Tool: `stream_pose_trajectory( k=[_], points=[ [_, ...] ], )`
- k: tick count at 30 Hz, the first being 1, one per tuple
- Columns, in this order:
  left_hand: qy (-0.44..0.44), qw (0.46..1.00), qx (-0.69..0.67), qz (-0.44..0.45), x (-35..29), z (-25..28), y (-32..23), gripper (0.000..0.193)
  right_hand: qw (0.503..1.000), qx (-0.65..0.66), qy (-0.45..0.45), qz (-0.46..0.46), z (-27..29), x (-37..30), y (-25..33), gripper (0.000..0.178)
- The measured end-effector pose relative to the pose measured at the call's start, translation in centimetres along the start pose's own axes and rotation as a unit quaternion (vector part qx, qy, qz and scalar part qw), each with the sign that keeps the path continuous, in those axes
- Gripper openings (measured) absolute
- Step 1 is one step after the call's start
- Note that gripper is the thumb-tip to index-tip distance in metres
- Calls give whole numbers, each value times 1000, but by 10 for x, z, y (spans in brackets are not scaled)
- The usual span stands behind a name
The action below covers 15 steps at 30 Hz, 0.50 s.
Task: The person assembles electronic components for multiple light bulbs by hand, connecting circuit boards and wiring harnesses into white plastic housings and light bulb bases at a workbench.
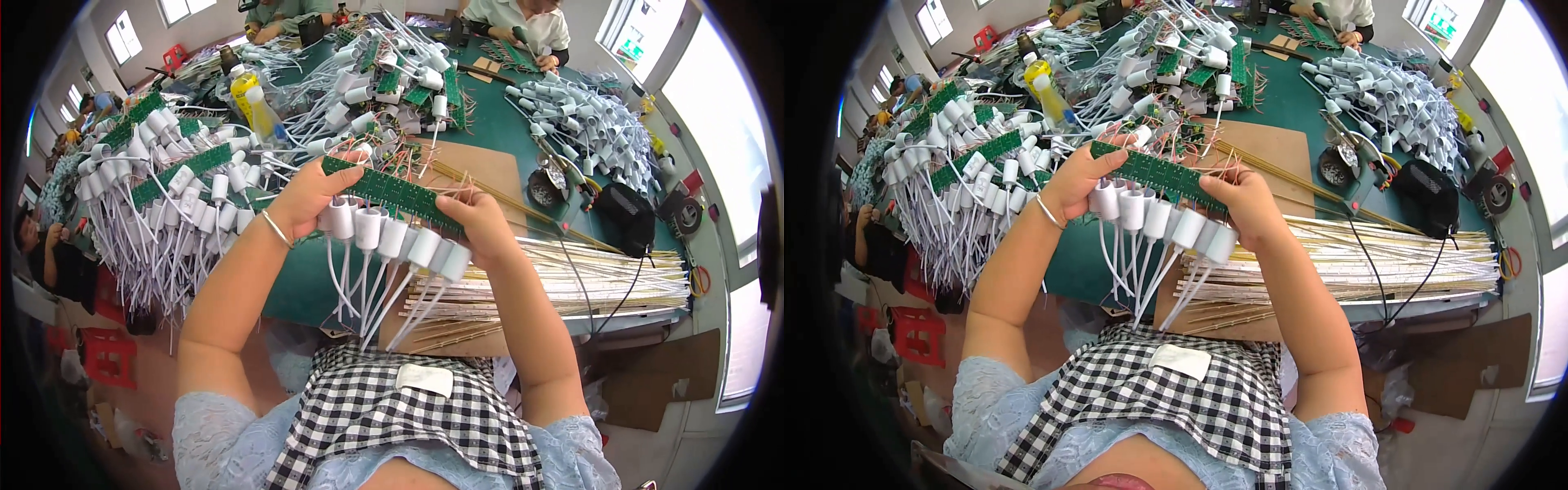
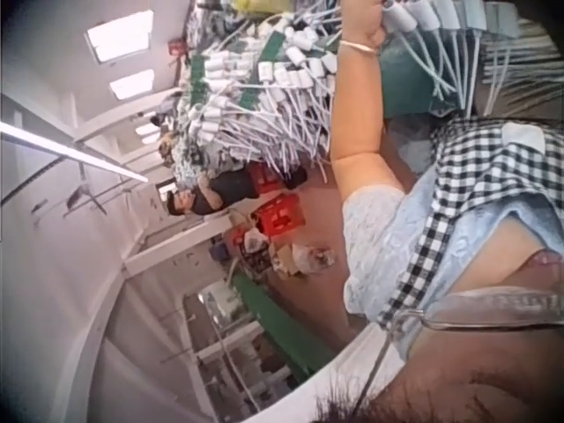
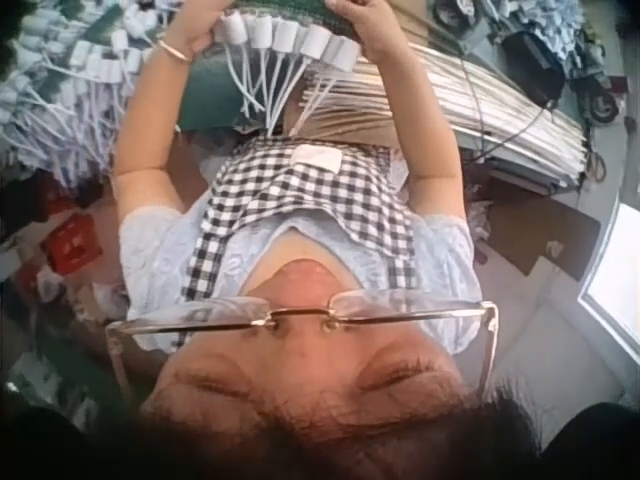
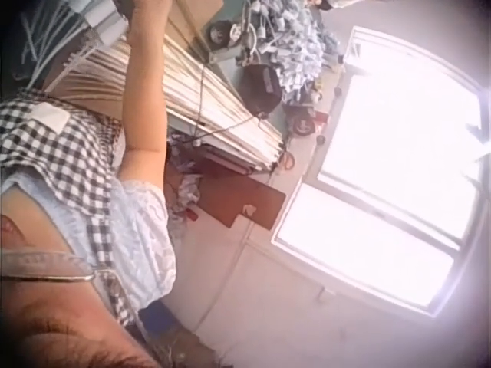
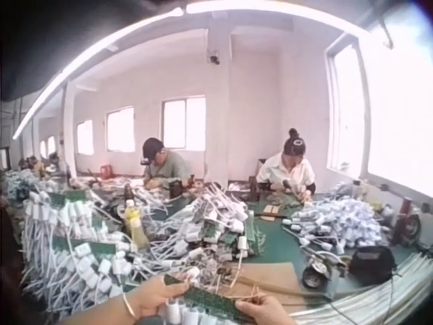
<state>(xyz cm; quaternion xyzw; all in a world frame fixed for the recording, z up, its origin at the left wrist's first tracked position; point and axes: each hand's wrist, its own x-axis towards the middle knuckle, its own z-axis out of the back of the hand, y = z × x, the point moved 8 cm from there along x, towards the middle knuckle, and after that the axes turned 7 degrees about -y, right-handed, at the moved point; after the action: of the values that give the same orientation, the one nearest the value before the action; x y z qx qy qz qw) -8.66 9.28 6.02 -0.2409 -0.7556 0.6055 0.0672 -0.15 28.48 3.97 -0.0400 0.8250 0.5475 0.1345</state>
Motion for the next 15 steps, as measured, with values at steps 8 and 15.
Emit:
stream_pose_trajectory(
  k=[8,15],
  points=[
    [-50,992,99,-67,16,-13,20,30,973,-149,-137,114,53,47,-24,37],
    [105,990,-73,-52,-23,-26,-15,44,578,-623,-194,490,-6,-20,54,59]
  ],
)
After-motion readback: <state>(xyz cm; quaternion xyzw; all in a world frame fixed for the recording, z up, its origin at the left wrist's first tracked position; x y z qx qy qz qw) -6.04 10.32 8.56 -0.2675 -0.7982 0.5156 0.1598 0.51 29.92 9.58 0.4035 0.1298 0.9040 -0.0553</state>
